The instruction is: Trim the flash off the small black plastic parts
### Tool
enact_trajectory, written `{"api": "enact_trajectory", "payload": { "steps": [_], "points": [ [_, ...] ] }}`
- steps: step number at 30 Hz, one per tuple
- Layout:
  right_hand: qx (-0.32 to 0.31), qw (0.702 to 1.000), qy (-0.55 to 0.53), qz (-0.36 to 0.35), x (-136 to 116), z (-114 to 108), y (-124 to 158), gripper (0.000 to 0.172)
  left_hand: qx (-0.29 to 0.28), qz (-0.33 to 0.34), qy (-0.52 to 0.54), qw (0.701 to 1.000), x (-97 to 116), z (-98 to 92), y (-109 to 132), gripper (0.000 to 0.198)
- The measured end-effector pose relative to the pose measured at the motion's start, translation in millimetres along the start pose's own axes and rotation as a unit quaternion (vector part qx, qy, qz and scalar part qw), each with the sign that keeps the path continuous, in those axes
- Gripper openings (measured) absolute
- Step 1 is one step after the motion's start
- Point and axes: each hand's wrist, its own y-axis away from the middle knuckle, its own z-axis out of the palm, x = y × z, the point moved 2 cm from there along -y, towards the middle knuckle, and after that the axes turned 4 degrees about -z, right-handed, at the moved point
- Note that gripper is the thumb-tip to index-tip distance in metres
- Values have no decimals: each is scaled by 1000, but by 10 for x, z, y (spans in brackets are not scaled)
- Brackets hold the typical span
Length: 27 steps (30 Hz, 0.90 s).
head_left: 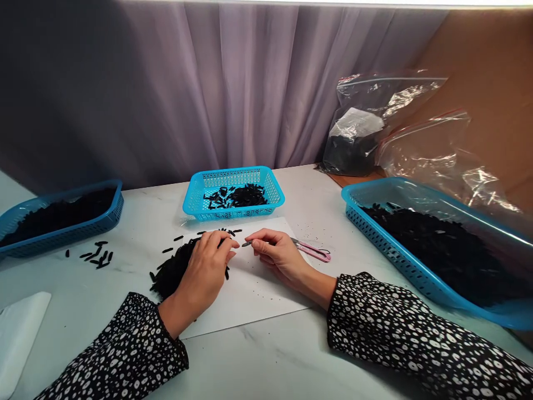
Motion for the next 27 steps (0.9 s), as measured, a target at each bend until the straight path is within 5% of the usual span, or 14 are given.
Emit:
{"api": "enact_trajectory", "payload": {
  "steps": [3,7,22,27],
  "points": [
    [2,1000,-6,-4,-14,4,-1,29,-62,27,-169,983,-68,37,4,16],
    [1,1000,-4,-5,-17,18,5,28,-115,24,-257,959,-60,77,9,16],
    [-23,999,-46,14,3,-21,-12,28,-120,11,-191,974,-69,113,66,30],
    [-25,998,-57,19,12,-33,-16,31,-110,22,-203,973,-48,105,75,18]
  ]
}}
